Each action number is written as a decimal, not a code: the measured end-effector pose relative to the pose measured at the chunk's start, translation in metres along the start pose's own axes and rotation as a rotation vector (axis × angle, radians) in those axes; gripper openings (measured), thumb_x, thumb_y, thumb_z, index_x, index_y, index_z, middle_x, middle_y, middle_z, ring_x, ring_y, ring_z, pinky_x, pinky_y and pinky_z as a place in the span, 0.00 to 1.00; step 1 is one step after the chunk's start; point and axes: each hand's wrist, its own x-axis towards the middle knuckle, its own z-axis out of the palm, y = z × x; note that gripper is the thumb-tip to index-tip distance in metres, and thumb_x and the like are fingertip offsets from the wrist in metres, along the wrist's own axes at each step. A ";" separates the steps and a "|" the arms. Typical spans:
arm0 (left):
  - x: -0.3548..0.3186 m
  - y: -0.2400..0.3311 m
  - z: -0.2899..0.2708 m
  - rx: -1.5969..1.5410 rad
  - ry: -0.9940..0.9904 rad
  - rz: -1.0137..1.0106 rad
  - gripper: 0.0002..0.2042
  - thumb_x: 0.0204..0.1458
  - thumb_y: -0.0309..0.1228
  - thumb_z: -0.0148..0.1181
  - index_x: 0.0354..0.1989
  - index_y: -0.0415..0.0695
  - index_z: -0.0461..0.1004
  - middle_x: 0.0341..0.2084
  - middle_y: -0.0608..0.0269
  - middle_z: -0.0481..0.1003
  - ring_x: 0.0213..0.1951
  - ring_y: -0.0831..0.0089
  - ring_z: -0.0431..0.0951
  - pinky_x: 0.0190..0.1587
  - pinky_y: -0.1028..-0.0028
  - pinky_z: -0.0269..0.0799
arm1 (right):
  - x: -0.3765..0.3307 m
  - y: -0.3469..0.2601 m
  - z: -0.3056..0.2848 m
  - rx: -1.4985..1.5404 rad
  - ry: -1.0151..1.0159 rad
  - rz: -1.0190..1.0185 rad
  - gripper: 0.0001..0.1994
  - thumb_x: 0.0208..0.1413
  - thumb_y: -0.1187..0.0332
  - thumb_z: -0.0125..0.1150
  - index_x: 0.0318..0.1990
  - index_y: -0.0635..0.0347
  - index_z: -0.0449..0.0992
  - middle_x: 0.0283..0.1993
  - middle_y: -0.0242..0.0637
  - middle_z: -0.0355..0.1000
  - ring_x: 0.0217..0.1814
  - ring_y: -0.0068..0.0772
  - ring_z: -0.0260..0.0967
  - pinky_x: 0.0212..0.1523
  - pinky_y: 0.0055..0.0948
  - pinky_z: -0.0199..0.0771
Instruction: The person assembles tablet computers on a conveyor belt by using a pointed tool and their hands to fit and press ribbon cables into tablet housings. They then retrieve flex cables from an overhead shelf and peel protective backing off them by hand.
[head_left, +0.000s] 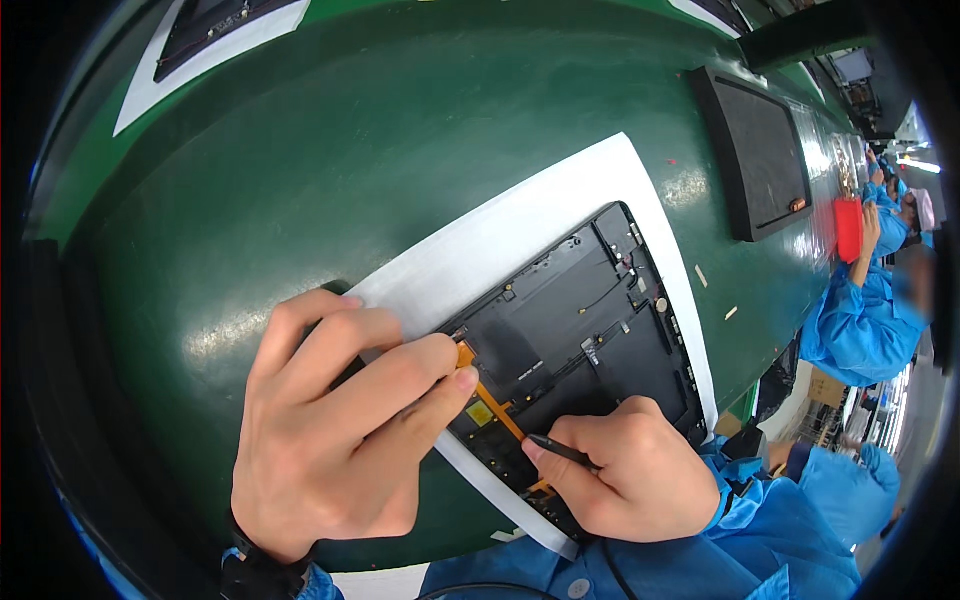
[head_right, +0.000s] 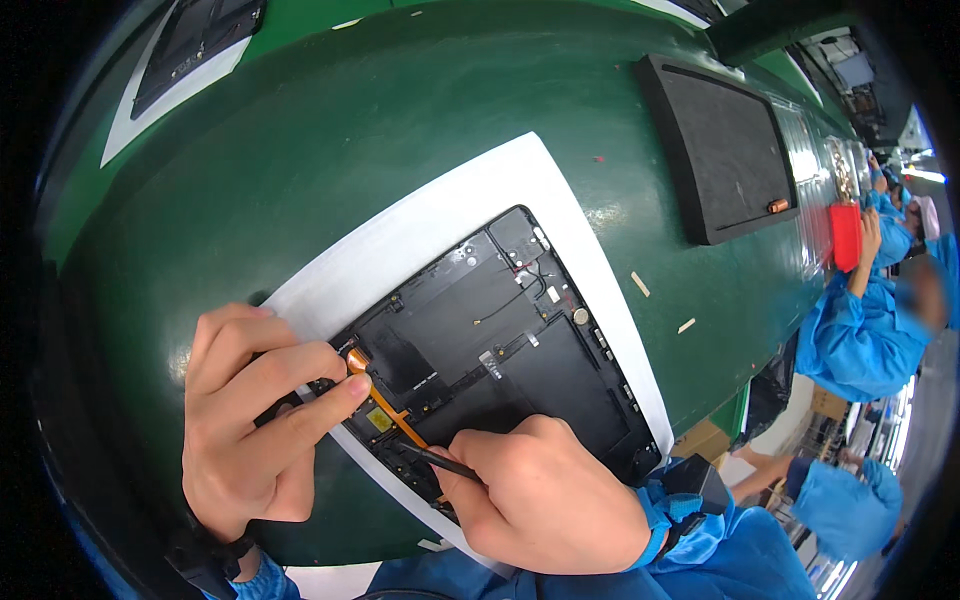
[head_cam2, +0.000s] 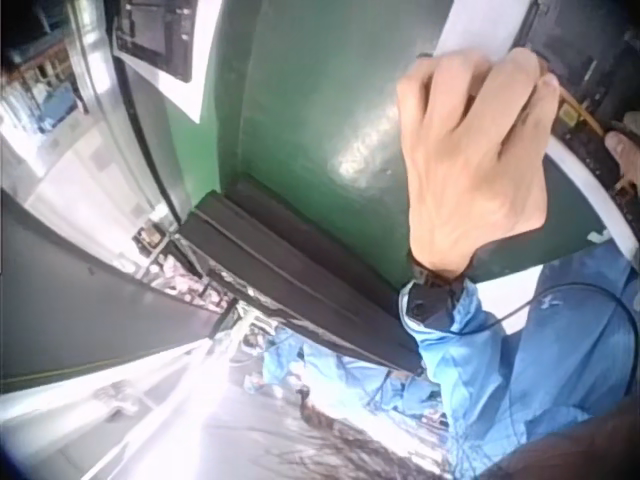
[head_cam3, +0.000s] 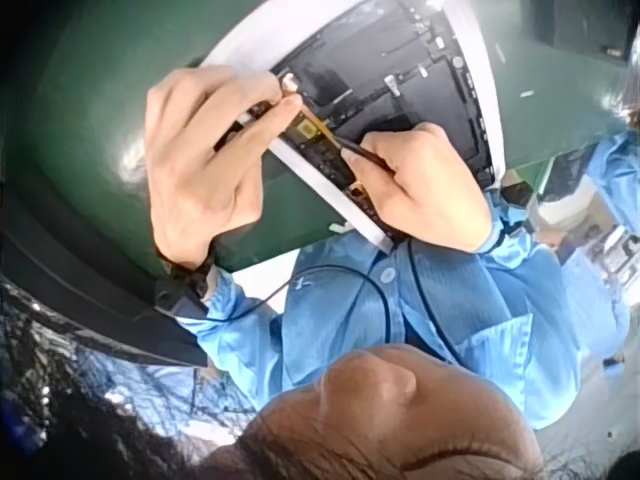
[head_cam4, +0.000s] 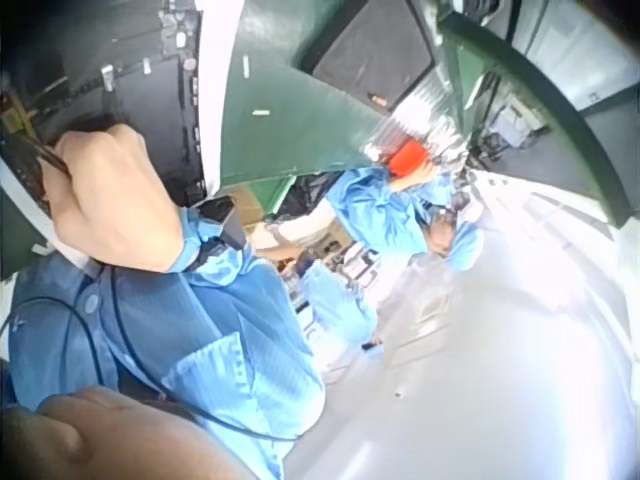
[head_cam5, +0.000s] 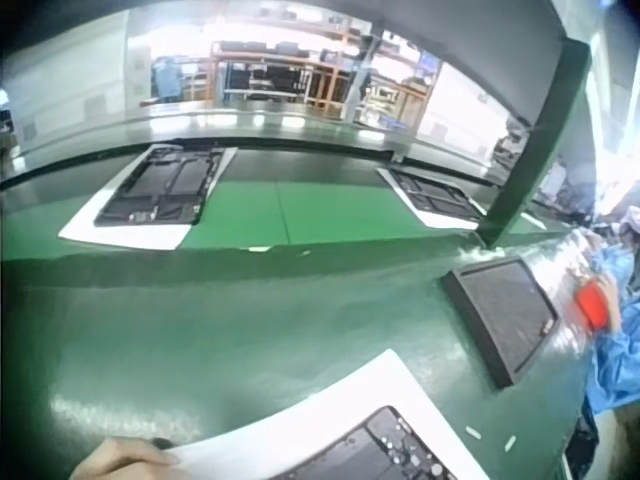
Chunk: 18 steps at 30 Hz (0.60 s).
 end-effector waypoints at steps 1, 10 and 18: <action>0.000 0.000 0.002 0.001 0.016 0.016 0.19 0.28 0.26 0.61 0.35 0.44 0.84 0.36 0.64 0.78 0.35 0.60 0.71 0.42 0.57 0.68 | 0.000 -0.002 -0.002 -0.005 -0.001 0.001 0.13 0.60 0.74 0.62 0.22 0.67 0.75 0.12 0.46 0.66 0.13 0.48 0.68 0.17 0.36 0.64; 0.003 0.000 0.007 -0.037 0.054 -0.006 0.20 0.26 0.21 0.60 0.35 0.44 0.82 0.34 0.64 0.78 0.33 0.60 0.70 0.41 0.58 0.66 | 0.002 -0.007 -0.006 -0.019 -0.047 0.086 0.09 0.55 0.76 0.61 0.24 0.71 0.74 0.16 0.56 0.67 0.19 0.60 0.70 0.22 0.44 0.71; 0.005 0.002 0.005 -0.025 0.066 -0.011 0.20 0.26 0.20 0.59 0.34 0.43 0.82 0.33 0.63 0.79 0.33 0.60 0.70 0.41 0.58 0.67 | 0.003 -0.011 -0.007 -0.024 -0.048 0.078 0.09 0.53 0.76 0.61 0.23 0.72 0.74 0.16 0.56 0.67 0.19 0.60 0.70 0.22 0.43 0.72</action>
